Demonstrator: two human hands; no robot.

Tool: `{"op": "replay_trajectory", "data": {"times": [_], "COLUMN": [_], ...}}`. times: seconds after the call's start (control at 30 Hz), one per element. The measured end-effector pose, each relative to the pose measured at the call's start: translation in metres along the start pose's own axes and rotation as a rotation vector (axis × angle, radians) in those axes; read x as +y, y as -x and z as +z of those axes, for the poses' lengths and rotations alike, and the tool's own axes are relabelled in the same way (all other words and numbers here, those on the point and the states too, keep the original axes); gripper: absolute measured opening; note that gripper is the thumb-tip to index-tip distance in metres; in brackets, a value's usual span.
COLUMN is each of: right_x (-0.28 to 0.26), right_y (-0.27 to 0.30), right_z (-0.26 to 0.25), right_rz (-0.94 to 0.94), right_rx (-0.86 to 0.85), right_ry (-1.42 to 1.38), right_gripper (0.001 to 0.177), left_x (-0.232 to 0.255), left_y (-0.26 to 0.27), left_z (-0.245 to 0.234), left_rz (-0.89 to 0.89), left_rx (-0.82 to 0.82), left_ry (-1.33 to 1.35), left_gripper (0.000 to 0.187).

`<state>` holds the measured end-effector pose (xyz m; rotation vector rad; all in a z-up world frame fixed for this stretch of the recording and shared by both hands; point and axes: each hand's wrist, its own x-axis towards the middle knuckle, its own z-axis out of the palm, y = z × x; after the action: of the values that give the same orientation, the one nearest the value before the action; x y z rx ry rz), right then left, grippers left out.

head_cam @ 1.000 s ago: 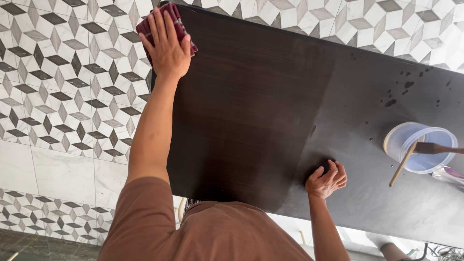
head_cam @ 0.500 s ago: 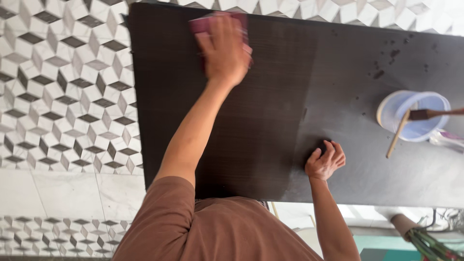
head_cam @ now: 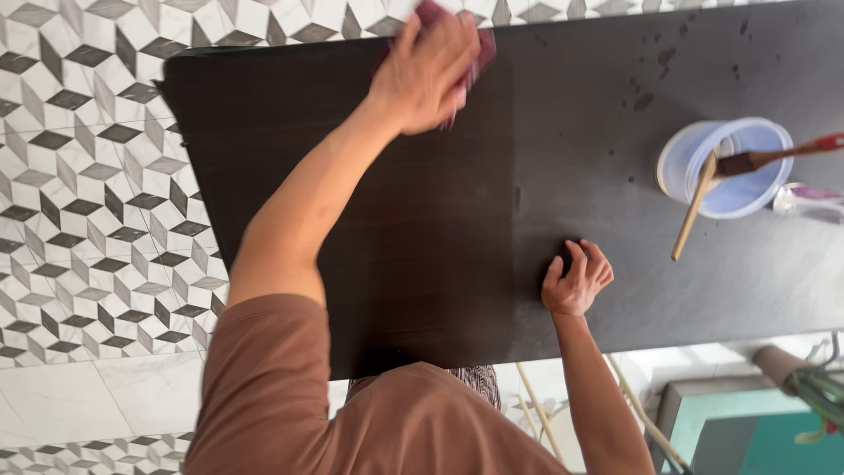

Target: The person brushes a liquid onto a dark table surface with a brush, sprays the surface using a spray bottle, and then wipes the entire table surface with a cloth.

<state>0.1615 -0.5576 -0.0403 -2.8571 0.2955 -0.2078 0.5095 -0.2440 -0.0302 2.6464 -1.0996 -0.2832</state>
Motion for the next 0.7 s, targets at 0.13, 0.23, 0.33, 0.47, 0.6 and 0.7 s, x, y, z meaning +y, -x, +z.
{"op": "replay_trajectory", "data": {"times": [0.13, 0.23, 0.33, 0.47, 0.6, 0.7], "right_x": [0.003, 0.003, 0.005, 0.004, 0.005, 0.006], "right_y": [-0.002, -0.004, -0.005, -0.004, -0.003, -0.006], "right_z": [0.002, 0.003, -0.001, -0.003, -0.004, -0.002], "right_rz": [0.021, 0.017, 0.015, 0.007, 0.003, 0.007], "right_rx": [-0.023, -0.024, -0.028, -0.027, -0.017, -0.015], "right_ry": [-0.008, -0.014, -0.019, 0.000, -0.018, -0.030], "right_gripper": [0.034, 0.034, 0.035, 0.035, 0.035, 0.035], "left_x": [0.006, 0.039, 0.059, 0.055, 0.072, 0.096], "left_y": [-0.024, 0.019, 0.023, -0.034, -0.042, -0.018], "left_z": [0.011, 0.018, 0.022, 0.028, 0.032, 0.032], "left_rz": [-0.202, -0.110, -0.181, -0.360, -0.422, -0.407], "left_rx": [0.147, 0.094, 0.017, 0.131, 0.170, 0.074], "left_ry": [-0.026, -0.087, -0.001, 0.022, 0.012, 0.019], "left_gripper": [0.077, 0.077, 0.080, 0.078, 0.078, 0.079]}}
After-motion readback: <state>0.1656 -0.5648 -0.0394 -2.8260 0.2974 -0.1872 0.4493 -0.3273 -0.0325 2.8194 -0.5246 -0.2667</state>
